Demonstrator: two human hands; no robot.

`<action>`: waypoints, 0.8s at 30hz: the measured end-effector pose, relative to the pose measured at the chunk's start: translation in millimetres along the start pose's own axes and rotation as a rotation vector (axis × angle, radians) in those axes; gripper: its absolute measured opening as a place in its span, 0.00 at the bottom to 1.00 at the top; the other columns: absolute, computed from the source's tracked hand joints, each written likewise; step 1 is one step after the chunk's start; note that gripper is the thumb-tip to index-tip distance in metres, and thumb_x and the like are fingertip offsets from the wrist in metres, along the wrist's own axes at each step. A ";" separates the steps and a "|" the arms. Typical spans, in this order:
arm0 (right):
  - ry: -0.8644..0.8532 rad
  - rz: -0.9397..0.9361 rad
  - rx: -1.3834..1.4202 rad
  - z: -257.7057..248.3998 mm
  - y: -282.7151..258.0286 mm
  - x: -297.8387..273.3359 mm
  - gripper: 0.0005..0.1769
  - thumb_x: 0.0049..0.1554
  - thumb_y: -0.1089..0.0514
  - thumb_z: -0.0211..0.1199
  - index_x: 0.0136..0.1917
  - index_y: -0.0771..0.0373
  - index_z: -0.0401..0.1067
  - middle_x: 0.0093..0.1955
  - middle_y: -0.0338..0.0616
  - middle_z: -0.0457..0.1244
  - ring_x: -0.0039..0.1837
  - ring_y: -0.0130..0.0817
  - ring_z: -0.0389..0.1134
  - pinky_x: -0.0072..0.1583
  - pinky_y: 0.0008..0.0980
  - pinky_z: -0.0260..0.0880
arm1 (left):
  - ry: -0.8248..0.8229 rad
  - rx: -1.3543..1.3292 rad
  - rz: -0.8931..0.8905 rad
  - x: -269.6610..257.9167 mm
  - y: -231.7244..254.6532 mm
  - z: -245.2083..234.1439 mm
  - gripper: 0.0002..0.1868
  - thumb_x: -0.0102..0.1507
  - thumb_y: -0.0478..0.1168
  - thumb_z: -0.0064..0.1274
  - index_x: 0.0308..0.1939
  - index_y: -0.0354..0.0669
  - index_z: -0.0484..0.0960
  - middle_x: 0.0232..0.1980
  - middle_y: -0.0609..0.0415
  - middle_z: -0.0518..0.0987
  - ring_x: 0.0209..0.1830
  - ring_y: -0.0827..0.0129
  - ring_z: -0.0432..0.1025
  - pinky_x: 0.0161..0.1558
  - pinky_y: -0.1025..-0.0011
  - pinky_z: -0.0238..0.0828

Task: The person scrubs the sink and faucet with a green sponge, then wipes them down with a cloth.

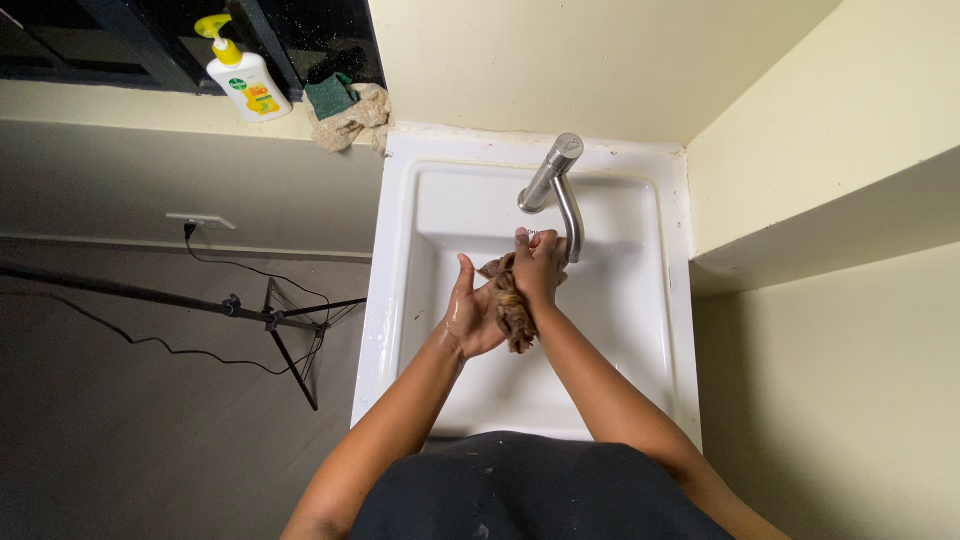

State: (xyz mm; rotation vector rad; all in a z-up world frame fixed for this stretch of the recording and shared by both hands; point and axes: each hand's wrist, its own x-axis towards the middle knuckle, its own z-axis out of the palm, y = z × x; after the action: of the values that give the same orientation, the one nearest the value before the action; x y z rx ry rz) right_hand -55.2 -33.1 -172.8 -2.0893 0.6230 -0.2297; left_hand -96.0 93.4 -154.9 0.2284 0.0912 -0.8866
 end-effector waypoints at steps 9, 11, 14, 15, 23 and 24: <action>-0.123 -0.253 -0.209 21.0 21.8 -59.1 0.20 0.65 0.40 0.53 0.46 0.58 0.61 0.55 0.45 0.55 0.64 0.46 0.56 0.65 0.53 0.53 | 0.248 0.238 0.077 11.2 -4.3 -22.4 0.59 0.61 0.81 0.22 0.76 0.33 0.59 0.72 0.33 0.66 0.67 0.46 0.68 0.63 0.54 0.69; -0.078 -0.204 -0.181 9.1 45.2 -30.4 0.20 0.66 0.41 0.53 0.46 0.59 0.61 0.52 0.45 0.56 0.60 0.45 0.57 0.62 0.52 0.55 | 0.303 0.330 -0.039 12.7 -7.8 -34.3 0.55 0.62 0.78 0.24 0.75 0.36 0.59 0.68 0.34 0.69 0.62 0.47 0.71 0.59 0.54 0.72; -0.160 0.038 -0.007 -4.4 79.9 3.3 0.19 0.66 0.42 0.54 0.43 0.58 0.62 0.44 0.42 0.59 0.50 0.40 0.60 0.53 0.44 0.60 | 0.328 0.611 -0.148 16.3 -13.1 -66.4 0.44 0.65 0.70 0.35 0.73 0.41 0.61 0.60 0.36 0.75 0.52 0.50 0.73 0.51 0.55 0.74; -0.283 0.237 0.142 -10.8 91.2 12.3 0.18 0.65 0.42 0.54 0.40 0.55 0.64 0.39 0.39 0.61 0.43 0.35 0.62 0.48 0.38 0.63 | 0.299 0.800 -0.144 17.6 -14.0 -79.1 0.39 0.67 0.64 0.44 0.73 0.43 0.63 0.54 0.38 0.78 0.47 0.52 0.73 0.49 0.57 0.73; -0.370 0.841 0.956 -88.8 127.0 100.4 0.19 0.65 0.43 0.57 0.36 0.52 0.60 0.29 0.34 0.54 0.30 0.28 0.52 0.33 0.30 0.50 | 0.738 0.609 -0.076 31.2 -11.2 -42.9 0.29 0.70 0.63 0.41 0.44 0.37 0.78 0.34 0.50 0.77 0.29 0.65 0.73 0.33 0.67 0.75; -0.337 0.673 1.022 -101.1 120.9 119.4 0.19 0.65 0.42 0.57 0.39 0.54 0.61 0.30 0.36 0.54 0.31 0.29 0.54 0.35 0.31 0.54 | 0.766 0.546 -0.039 33.3 -14.5 -27.5 0.27 0.72 0.62 0.45 0.44 0.39 0.77 0.33 0.54 0.75 0.26 0.69 0.69 0.29 0.68 0.70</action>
State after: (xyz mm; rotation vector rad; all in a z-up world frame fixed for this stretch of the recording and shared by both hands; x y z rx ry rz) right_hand -33.9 -222.9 -223.8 -0.8443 0.7468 0.1713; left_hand -85.9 65.8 -189.7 1.0746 0.5683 -0.8076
